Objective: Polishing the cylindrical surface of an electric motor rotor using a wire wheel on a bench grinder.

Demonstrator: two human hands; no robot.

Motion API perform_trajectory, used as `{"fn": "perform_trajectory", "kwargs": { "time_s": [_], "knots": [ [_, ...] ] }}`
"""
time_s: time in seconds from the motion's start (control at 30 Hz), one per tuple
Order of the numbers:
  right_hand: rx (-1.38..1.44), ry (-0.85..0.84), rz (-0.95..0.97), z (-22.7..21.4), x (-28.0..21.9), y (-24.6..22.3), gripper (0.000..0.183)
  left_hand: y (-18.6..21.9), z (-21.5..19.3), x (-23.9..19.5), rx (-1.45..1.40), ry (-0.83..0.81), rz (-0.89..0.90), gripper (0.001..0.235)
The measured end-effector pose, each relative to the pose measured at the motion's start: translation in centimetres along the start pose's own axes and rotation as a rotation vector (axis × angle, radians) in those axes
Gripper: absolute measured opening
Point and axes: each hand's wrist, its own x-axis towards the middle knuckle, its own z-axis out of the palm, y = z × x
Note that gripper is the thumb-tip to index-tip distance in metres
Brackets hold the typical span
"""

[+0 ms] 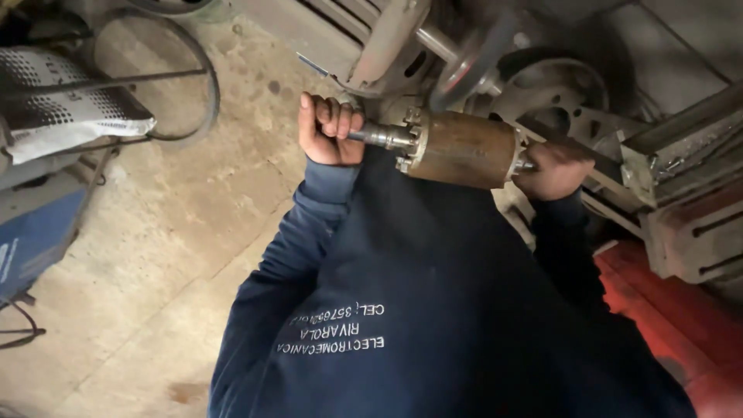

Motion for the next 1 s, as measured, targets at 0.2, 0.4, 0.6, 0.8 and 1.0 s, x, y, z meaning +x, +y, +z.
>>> {"fn": "perform_trajectory", "kwargs": {
  "time_s": [0.2,0.4,0.6,0.8,1.0],
  "knots": [
    [0.015,-0.077,-0.030,0.6,-0.6,2.9,0.040,-0.6,0.9,1.0,0.007,0.039,0.035,0.041],
    [0.025,-0.048,-0.054,0.7,1.0,3.0,0.043,-0.1,1.1,1.5,-0.041,0.005,0.039,0.044],
    [-0.355,0.319,-0.285,7.8,-5.9,9.3,0.056,0.8,0.7,1.1,-0.058,0.071,0.056,0.044],
    [0.040,-0.097,-0.137,0.6,4.4,1.6,0.025,2.6,0.6,0.6,-0.042,0.032,0.101,0.046],
    [0.080,-0.133,-0.098,0.1,7.7,-1.3,0.016,4.6,-0.6,0.2,-0.080,0.006,0.145,0.046]
  ]
}}
